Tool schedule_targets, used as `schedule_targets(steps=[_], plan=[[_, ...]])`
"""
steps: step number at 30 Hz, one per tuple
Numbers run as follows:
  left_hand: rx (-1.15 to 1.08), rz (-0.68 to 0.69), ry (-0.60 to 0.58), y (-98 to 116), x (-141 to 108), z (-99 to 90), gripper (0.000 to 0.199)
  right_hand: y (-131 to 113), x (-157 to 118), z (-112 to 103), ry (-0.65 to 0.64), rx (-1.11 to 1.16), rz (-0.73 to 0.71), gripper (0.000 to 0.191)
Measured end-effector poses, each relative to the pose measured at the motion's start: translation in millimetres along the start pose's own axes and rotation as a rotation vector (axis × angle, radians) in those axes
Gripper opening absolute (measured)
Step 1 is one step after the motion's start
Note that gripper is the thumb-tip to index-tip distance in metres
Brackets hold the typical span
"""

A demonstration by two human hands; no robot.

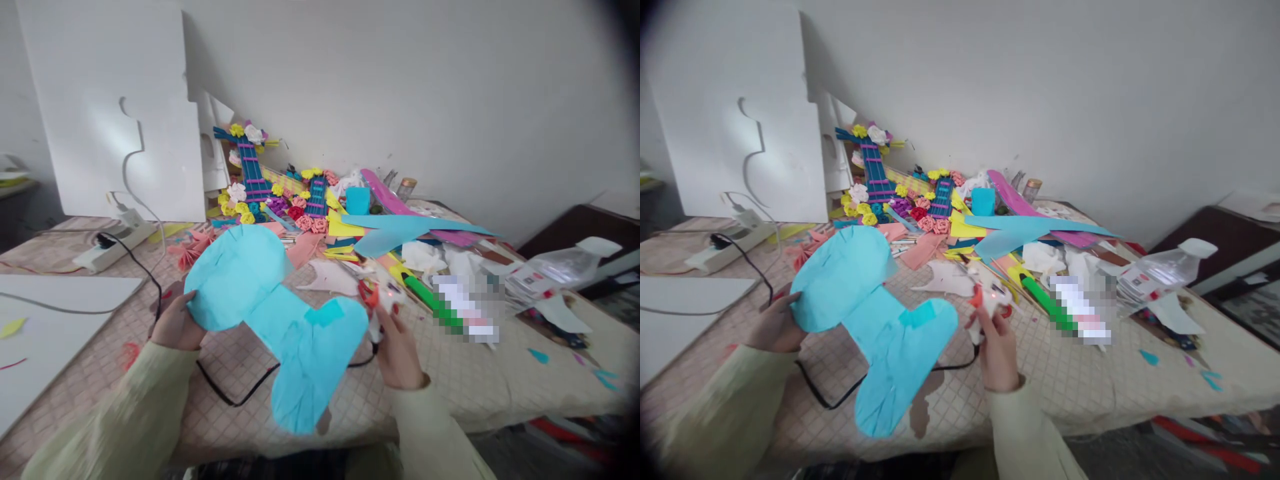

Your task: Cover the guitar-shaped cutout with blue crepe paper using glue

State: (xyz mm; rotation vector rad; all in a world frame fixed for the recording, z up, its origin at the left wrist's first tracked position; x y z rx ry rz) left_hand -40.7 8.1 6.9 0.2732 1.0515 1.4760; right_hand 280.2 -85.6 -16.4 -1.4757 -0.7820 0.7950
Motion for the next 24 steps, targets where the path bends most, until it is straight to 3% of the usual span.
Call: schedule_targets(steps=[1, 3, 6, 10, 14, 20, 22, 24], plan=[[-0.027, 0.005, -0.010, 0, 1, 2.3, 0.039, 0, -12, -6, 0.070, 0.235, 0.030, 0.026], [-0.084, 0.006, -0.008, -4, 1, 7.7, 0.042, 0, -36, -14, 0.081, 0.523, 0.089, 0.022], [-0.119, -0.032, 0.028, -18, -3, 16.9, 0.043, -4, -62, -20, 0.005, 0.704, 0.087, 0.016], [-0.098, -0.161, 0.039, -48, -22, 23.6, 0.041, -15, -77, -21, -0.090, 0.703, -0.027, 0.011], [-0.122, -0.182, 0.047, -64, -47, 9.0, 0.041, -28, -78, -16, -0.226, 0.685, -0.102, 0.013], [-0.190, -0.182, 0.035, -46, -70, -28.1, 0.047, -39, -73, -14, -0.353, 0.673, -0.131, 0.010], [-0.210, -0.140, 0.076, -39, -72, -30.2, 0.050, -39, -72, -13, -0.364, 0.673, -0.141, 0.011], [-0.236, -0.142, 0.088, -43, -74, -20.6, 0.052, -39, -72, -9, -0.366, 0.679, -0.142, 0.012]])
Point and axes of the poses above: each hand's wrist, its own x-axis towards the middle knuckle, its own z-axis out of the palm, y = z × x, the point moved 3 cm from there along x, towards the middle knuckle, and after that the axes turned 6 degrees about -x, right-handed, at the moved point
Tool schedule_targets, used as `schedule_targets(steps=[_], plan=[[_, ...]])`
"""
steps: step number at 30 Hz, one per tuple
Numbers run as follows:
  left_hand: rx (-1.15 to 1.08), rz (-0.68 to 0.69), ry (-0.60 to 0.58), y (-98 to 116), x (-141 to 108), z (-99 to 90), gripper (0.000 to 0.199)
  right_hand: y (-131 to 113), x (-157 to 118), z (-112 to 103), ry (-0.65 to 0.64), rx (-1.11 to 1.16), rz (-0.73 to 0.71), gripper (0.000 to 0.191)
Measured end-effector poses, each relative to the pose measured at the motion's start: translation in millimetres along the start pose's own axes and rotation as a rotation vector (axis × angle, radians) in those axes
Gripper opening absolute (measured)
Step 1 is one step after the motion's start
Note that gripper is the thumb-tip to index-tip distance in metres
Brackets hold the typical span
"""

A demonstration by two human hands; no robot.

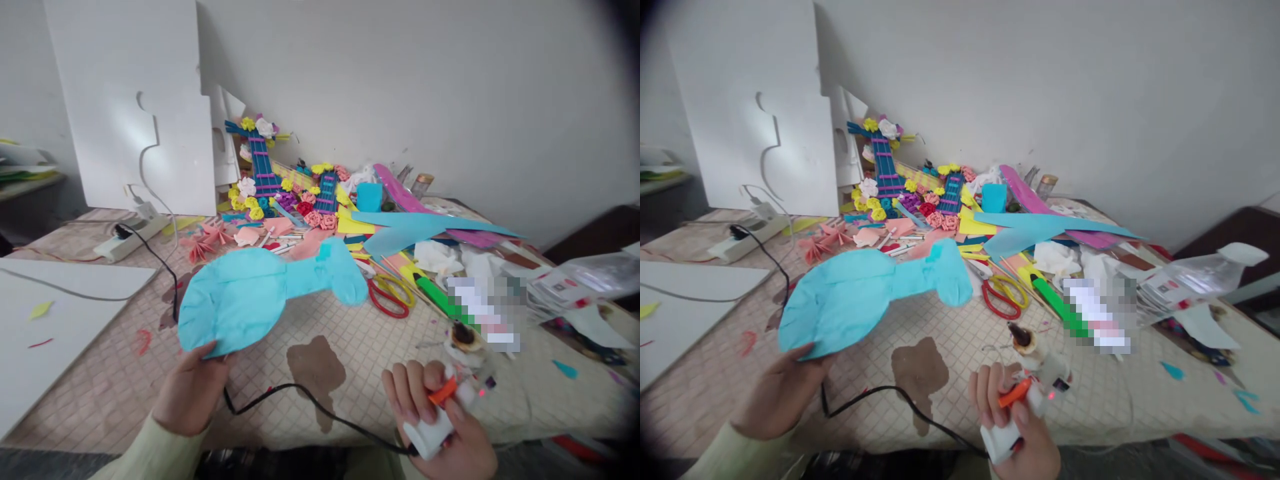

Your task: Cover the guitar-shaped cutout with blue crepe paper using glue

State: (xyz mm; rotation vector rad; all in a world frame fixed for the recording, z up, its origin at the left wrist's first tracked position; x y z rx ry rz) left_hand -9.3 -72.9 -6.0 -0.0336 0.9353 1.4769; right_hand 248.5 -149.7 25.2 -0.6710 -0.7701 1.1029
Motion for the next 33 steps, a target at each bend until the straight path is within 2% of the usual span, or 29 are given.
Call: schedule_targets(steps=[2, 5, 7, 8, 9, 10, 11, 12, 14, 16, 17, 18, 19, 20, 22, 28, 33], plan=[[-0.029, -0.108, -0.042, -24, -3, 14.6, 0.051, 2, 1, 4, 0.000, 0.000, -0.004, 0.012], [0.031, -0.395, -0.155, -76, -20, 34.6, 0.036, -1, 2, 8, 0.016, -0.025, -0.024, 0.012], [0.180, -0.689, -0.321, -102, -41, 40.8, 0.017, -7, 1, 4, 0.028, -0.070, -0.030, 0.014], [0.274, -0.851, -0.421, -108, -53, 40.8, 0.014, -10, 1, 0, 0.024, -0.103, -0.016, 0.015], [0.337, -0.957, -0.532, -107, -64, 40.4, 0.021, -12, 0, -6, 0.015, -0.140, 0.012, 0.017], [0.376, -0.982, -0.641, -99, -70, 40.4, 0.027, -14, -2, -13, 0.005, -0.175, 0.048, 0.018], [0.415, -0.951, -0.742, -88, -71, 41.0, 0.030, -15, -3, -20, -0.005, -0.203, 0.089, 0.018], [0.489, -0.859, -0.823, -74, -68, 42.4, 0.030, -15, -4, -27, -0.009, -0.221, 0.121, 0.018], [0.700, -0.498, -0.894, -46, -45, 48.9, 0.023, -10, -4, -38, -0.014, -0.229, 0.155, 0.021], [0.921, -0.056, -0.780, -22, -10, 57.8, 0.014, -1, -2, -44, 0.050, -0.218, 0.169, 0.024], [0.973, 0.099, -0.702, -15, 7, 62.3, 0.012, 6, 1, -46, 0.123, -0.224, 0.174, 0.023], [0.990, 0.158, -0.618, -13, 24, 65.5, 0.012, 12, 3, -48, 0.221, -0.237, 0.178, 0.020], [0.980, 0.153, -0.535, -14, 39, 67.6, 0.014, 18, 6, -51, 0.327, -0.250, 0.184, 0.014], [0.971, 0.143, -0.506, -17, 51, 70.3, 0.016, 24, 9, -52, 0.422, -0.259, 0.194, 0.012], [0.955, 0.072, -0.510, -26, 67, 75.3, 0.017, 32, 15, -54, 0.524, -0.259, 0.222, 0.019], [0.960, -0.095, -0.570, -42, 82, 85.1, 0.018, 36, 26, -54, 0.479, -0.248, 0.269, 0.026], [0.857, -0.097, -0.608, -41, 70, 80.2, 0.020, 27, 32, -51, 0.422, -0.233, 0.229, 0.024]])
Point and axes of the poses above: each hand's wrist, its own x-axis towards the middle knuckle, its own z-axis out of the palm, y = z × x, the point moved 3 cm from there along x, towards the middle knuckle, and after that the axes turned 6 degrees about -x, right-handed, at the moved point
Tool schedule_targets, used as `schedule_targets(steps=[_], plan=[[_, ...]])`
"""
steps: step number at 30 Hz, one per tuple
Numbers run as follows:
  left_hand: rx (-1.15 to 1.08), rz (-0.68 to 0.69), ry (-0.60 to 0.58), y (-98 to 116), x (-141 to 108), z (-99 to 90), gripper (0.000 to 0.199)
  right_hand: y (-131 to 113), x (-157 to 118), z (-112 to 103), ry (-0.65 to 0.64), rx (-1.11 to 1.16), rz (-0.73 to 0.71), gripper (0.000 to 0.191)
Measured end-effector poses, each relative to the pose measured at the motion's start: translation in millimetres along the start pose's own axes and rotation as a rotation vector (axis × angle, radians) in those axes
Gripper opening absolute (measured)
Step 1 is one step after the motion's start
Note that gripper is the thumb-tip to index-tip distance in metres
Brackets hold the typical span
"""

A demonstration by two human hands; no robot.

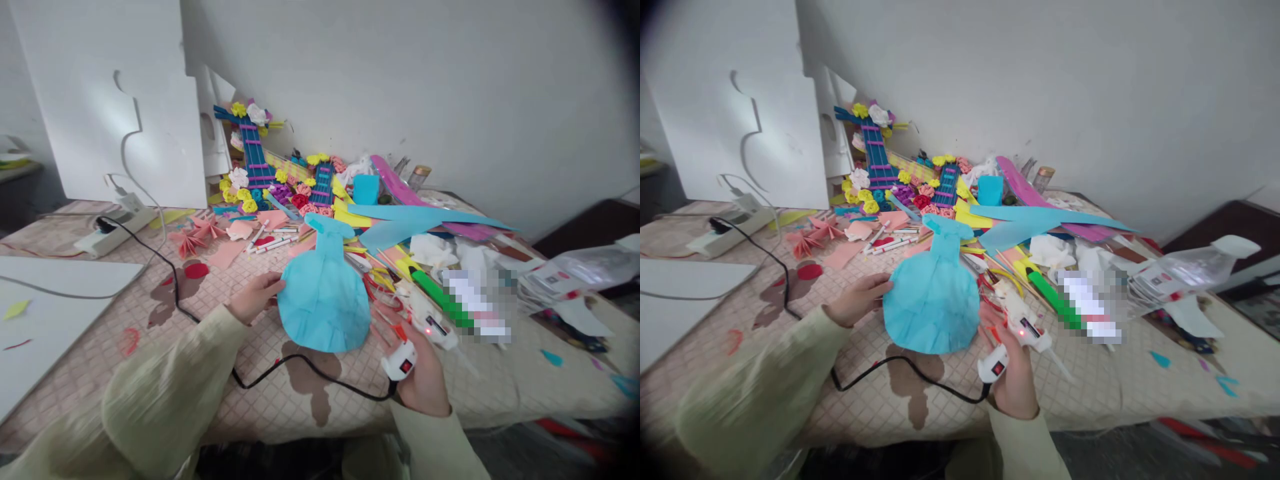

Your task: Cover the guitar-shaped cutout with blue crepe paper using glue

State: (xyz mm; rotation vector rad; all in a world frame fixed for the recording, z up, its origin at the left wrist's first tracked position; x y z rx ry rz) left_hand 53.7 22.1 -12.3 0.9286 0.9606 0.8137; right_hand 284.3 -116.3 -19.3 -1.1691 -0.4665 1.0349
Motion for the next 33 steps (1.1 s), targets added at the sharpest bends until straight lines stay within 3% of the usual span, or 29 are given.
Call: schedule_targets(steps=[4, 8, 12, 21, 25, 30, 33], plan=[[-0.092, 0.010, 0.002, -6, -13, 3.4, 0.026, -17, 20, 12, -0.067, -0.030, -0.093, 0.024], [-0.119, -0.104, 0.008, -14, -10, 3.6, 0.014, -27, 53, 29, -0.076, -0.061, -0.123, 0.019], [-0.081, -0.199, 0.037, -19, 0, -2.8, 0.012, -22, 71, 38, -0.128, -0.051, -0.159, 0.015], [0.141, -0.175, 0.043, -15, 9, -6.7, 0.024, -9, 68, 29, -0.266, -0.017, -0.254, 0.014], [0.290, -0.120, 0.077, -8, 14, -13.8, 0.029, -11, 66, 27, -0.295, -0.016, -0.251, 0.015], [0.465, -0.109, 0.023, 2, 14, -21.0, 0.039, -8, 65, 26, -0.354, -0.004, -0.239, 0.016], [0.607, -0.030, 0.041, 9, 11, -24.9, 0.043, -6, 64, 25, -0.379, -0.001, -0.222, 0.016]])
Point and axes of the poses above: each hand's wrist, its own x-axis towards the middle knuckle, its own z-axis out of the palm, y = z × x, the point moved 3 cm from there along x, towards the middle knuckle, and after that the axes turned 6 degrees about -x, right-handed, at the moved point
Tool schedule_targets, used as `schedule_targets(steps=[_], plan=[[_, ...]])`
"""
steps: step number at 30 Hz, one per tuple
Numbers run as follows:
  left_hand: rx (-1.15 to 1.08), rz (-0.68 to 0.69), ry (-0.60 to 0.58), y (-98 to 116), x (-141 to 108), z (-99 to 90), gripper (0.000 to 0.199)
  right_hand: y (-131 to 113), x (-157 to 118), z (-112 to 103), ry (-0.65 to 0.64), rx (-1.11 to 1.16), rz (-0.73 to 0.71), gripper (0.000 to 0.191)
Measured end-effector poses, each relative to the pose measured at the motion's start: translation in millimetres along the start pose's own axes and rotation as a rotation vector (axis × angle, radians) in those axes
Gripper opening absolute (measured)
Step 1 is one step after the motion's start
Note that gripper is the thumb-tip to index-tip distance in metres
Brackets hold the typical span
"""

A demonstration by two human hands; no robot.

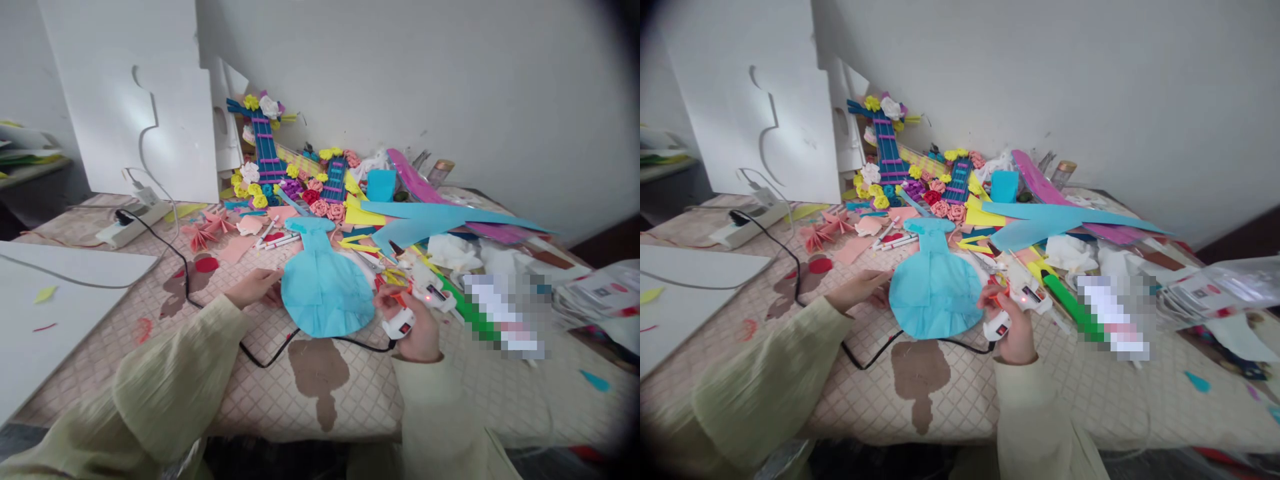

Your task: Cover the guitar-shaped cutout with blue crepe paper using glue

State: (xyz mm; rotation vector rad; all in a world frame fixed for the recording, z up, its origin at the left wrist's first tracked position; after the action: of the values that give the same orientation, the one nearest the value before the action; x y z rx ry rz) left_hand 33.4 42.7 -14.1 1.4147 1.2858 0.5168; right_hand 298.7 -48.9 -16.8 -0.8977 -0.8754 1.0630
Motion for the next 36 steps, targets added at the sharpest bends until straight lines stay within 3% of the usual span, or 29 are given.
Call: schedule_targets(steps=[4, 6, 10, 15, 25, 36], plan=[[0.235, 0.240, 0.164, 9, -5, -6.2, 0.031, 0, -1, 1, -0.006, 0.006, 0.019, 0.016], [0.326, 0.366, 0.165, 13, -7, -2.9, 0.020, 0, -1, 2, -0.011, 0.015, 0.023, 0.016], [0.490, 0.565, 0.085, 19, -10, 8.0, 0.011, -2, -1, 3, -0.006, 0.019, 0.028, 0.016], [0.654, 0.774, -0.138, 24, -12, 22.1, 0.013, -2, 0, 3, -0.023, 0.006, 0.022, 0.017], [0.764, 0.864, -0.391, 36, -10, 47.5, 0.013, -4, -1, 3, -0.004, 0.008, -0.002, 0.018], [0.661, 0.769, -0.363, 30, -3, 55.0, 0.019, -8, -3, 6, 0.002, -0.039, 0.011, 0.017]])
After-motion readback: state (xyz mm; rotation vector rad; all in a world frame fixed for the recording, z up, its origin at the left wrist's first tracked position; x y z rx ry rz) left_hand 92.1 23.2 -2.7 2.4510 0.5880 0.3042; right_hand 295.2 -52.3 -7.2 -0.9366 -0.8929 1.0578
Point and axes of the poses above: each hand's wrist, its own x-axis towards the middle knuckle, its own z-axis out of the palm, y = z × x, the point moved 3 cm from there along x, towards the middle knuckle, and after that the axes turned 6 degrees about -x, right-handed, at the moved point
